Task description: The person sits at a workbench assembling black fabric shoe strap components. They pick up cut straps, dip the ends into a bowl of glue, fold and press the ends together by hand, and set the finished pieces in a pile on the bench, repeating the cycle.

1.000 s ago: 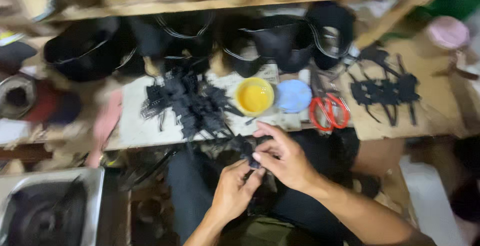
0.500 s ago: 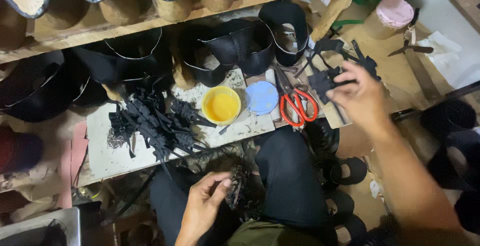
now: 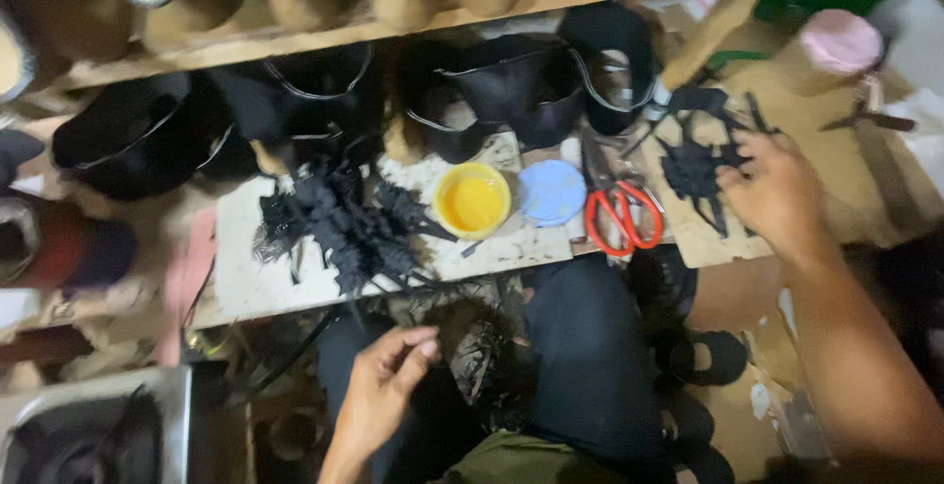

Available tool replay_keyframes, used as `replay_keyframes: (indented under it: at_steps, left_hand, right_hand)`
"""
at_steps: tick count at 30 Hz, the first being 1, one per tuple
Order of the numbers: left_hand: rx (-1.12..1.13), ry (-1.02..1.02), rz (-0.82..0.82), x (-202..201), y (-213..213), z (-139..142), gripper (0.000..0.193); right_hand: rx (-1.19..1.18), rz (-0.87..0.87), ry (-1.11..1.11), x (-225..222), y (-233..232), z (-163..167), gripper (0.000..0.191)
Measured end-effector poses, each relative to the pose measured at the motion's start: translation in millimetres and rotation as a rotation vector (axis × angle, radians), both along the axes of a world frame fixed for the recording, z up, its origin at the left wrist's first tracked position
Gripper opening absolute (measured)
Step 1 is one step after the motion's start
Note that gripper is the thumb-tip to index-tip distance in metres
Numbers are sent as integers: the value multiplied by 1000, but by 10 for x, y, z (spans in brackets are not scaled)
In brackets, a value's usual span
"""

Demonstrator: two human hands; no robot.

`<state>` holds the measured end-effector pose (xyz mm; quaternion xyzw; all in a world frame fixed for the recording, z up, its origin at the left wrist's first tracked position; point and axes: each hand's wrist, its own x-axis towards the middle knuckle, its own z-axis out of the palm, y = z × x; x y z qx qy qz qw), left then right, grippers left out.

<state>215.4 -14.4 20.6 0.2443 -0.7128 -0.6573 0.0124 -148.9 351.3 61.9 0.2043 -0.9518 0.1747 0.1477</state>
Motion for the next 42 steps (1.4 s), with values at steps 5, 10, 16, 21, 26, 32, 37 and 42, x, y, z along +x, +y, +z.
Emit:
replay_keyframes:
  at_steps: [5,10,16,21,26,32,37,42]
  left_hand:
    - [-246,120,152,-96,-644,122,30]
    - [-428,34,397,-439,-1345,222,34]
    - [-498,-47,470,-831,-1623,182,36]
    - [-230,169,604,-871,-1583,121,22]
    - [43,520,540,-609,-1367,-12,11]
    - [201,312,435,-324,-670,-157,11]
    - [271,243,363,-120,-308,-314,10]
    - [624,257,465,6,-212,-462,20]
  right_hand:
    - [-89,181,-68,178,-268,-23,39]
    - [-85,263,-185,523,-588,56,45]
    - [-79,368,-305,823,-887,167,47]
    - [-78,394,-405,1048,-1152,320,44]
    - [-62,471,-404,1251,-1496,398,41]
    - [-36,757,-101,1241,-2187,281,42]
    - [159,801,-40,1141,-2613,257,64]
    - [29,801,-32,1071,-2516,230,35]
